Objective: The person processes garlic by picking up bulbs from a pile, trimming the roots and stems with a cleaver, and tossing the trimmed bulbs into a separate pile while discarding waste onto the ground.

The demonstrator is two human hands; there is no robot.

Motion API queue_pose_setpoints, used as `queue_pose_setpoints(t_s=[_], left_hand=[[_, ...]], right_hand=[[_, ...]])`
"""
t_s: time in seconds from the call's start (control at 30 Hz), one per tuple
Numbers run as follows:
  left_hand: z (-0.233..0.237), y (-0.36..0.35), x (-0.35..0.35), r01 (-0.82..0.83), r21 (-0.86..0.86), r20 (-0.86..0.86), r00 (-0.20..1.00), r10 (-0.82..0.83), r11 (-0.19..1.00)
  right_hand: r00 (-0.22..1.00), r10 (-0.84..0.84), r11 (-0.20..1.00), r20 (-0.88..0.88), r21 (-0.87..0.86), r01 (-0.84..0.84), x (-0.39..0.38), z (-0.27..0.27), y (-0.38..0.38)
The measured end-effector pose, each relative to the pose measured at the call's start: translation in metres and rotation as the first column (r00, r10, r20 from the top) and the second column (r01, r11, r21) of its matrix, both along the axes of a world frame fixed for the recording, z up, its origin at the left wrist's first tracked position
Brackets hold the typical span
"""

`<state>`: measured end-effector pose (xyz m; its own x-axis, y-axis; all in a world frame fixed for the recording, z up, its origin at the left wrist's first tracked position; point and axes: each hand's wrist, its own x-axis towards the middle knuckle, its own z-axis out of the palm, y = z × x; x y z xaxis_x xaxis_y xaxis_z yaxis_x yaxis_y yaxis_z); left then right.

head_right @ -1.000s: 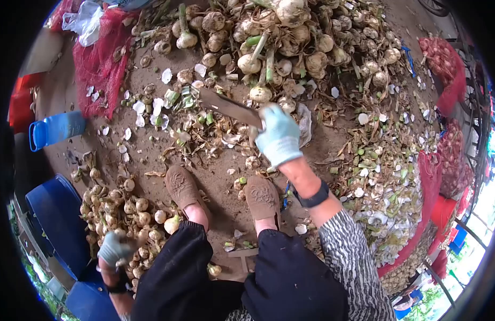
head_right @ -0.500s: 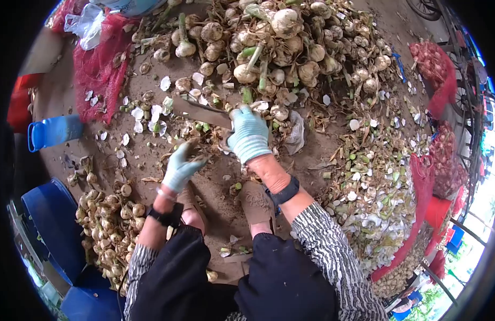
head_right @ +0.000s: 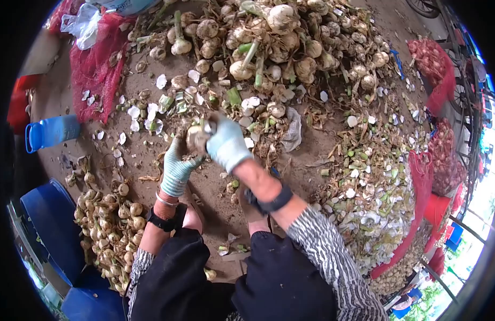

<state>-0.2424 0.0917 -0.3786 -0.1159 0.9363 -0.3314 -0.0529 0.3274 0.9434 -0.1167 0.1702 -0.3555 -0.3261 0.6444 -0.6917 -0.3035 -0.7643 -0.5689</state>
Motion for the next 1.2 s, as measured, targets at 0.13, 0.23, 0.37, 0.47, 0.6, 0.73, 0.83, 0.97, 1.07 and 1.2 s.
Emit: queue_pose_setpoints(t_s=[0.13,0.23,0.37,0.47,0.6,0.73,0.83,0.97,1.07,1.2], left_hand=[[0.024,-0.003,-0.008,0.109,0.014,-0.048,0.993,-0.108,0.994],[0.019,-0.012,-0.016,0.043,-0.258,0.370,0.927,0.058,0.965],[-0.005,-0.024,-0.038,0.192,-0.287,0.355,0.931,-0.082,0.939],[-0.026,-0.038,-0.036,0.209,-0.113,0.166,0.968,-0.189,0.971],[-0.047,-0.051,-0.032,0.196,-0.086,0.177,0.968,-0.179,0.977],[-0.031,-0.050,-0.032,0.159,-0.108,0.147,0.979,-0.143,0.981],[-0.020,-0.045,-0.029,0.101,-0.075,0.212,0.974,-0.084,0.992],[-0.012,-0.051,-0.034,0.026,-0.115,0.368,0.930,0.018,0.993],[0.008,-0.036,-0.030,0.070,-0.064,0.256,0.965,-0.051,0.996],[0.059,-0.035,-0.037,0.229,0.118,0.197,0.948,-0.249,0.966]], right_hand=[[0.934,-0.319,0.859,-0.158,-0.465,0.215,0.009,0.004,-0.021],[0.914,0.297,0.851,0.278,0.357,-0.385,0.030,0.019,-0.045],[0.499,0.211,0.344,0.841,0.414,-0.843,0.047,0.017,-0.057],[0.476,0.218,0.301,0.852,0.405,-0.863,0.041,0.020,-0.067],[0.464,0.141,0.245,0.875,0.423,-0.872,0.034,0.015,-0.071],[0.459,0.168,0.283,0.872,0.404,-0.870,0.031,-0.002,-0.068],[0.474,0.146,0.281,0.869,0.423,-0.862,0.030,0.004,-0.070],[0.568,0.151,0.273,0.809,0.518,-0.811,0.029,-0.002,-0.064],[0.549,0.068,0.225,0.833,0.523,-0.822,0.026,-0.019,-0.066],[0.513,0.196,0.538,0.836,0.346,-0.769,0.062,-0.044,-0.036]])
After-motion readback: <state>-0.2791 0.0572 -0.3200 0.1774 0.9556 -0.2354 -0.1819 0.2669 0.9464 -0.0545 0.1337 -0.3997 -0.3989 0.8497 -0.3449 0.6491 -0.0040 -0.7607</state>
